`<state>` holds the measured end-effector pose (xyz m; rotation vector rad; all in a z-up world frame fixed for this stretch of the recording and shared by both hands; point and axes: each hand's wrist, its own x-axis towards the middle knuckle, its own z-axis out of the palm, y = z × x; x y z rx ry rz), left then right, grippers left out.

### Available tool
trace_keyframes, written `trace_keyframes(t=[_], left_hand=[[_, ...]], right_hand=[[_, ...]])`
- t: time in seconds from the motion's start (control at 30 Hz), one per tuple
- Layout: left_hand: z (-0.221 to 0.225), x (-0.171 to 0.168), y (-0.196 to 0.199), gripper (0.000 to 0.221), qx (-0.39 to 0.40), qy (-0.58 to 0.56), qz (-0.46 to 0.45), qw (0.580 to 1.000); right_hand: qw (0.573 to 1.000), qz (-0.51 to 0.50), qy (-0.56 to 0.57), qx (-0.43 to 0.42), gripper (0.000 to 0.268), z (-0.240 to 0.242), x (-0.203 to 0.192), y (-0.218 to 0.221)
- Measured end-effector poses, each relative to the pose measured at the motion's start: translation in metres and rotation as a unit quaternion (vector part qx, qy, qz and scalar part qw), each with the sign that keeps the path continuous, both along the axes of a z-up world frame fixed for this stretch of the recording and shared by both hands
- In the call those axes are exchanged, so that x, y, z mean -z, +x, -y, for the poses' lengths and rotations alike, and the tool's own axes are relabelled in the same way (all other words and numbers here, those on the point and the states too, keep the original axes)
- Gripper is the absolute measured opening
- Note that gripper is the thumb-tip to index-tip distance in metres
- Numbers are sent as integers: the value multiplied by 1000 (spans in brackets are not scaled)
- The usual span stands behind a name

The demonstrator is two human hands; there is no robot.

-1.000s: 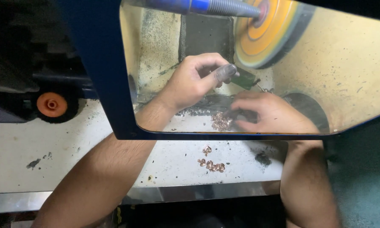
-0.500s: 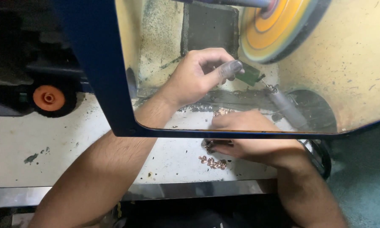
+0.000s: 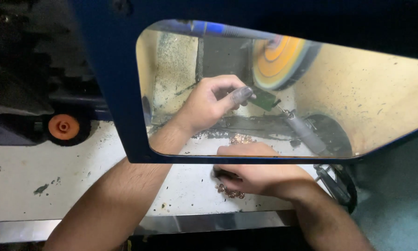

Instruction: Polishing small metal jewelry components using a rotating polishing wheel inside a protective box.

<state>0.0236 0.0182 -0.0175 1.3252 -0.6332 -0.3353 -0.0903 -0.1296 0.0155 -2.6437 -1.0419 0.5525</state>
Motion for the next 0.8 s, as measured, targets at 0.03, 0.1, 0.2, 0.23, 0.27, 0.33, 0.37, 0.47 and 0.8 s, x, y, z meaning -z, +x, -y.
trace_keyframes(t=[0.03, 0.1, 0.2, 0.23, 0.27, 0.33, 0.37, 0.47, 0.8], left_hand=[[1, 1, -1, 26, 3, 0, 5, 1000], [5, 0, 0, 18, -2, -24, -8, 1000], [6, -1, 5, 15, -17, -29, -12, 999], [6, -3, 5, 15, -17, -31, -6, 999], [6, -4, 5, 13, -34, -21, -23, 999], [5, -12, 4, 17, -54, -11, -36, 998], [6, -19, 2, 23, -69, 5, -43, 997], [8, -29, -3, 42, -67, 31, -14, 997], [1, -39, 2, 38, 4, 87, -61, 994]], right_hand=[[1000, 5, 0, 3, 12, 7, 2, 5], [951, -126, 276, 67, 14, 21, 4, 17], [903, -131, 375, 162, 13, 46, -4, 31], [905, -125, 374, 160, 13, 54, -6, 34], [874, -125, 389, 264, 17, 62, -7, 37], [833, -122, 401, 360, 23, 73, -1, 43], [734, -147, 513, 420, 20, 78, 6, 45], [605, -172, 617, 473, 21, 82, 12, 50], [733, -151, 360, 557, 27, 43, -11, 51]])
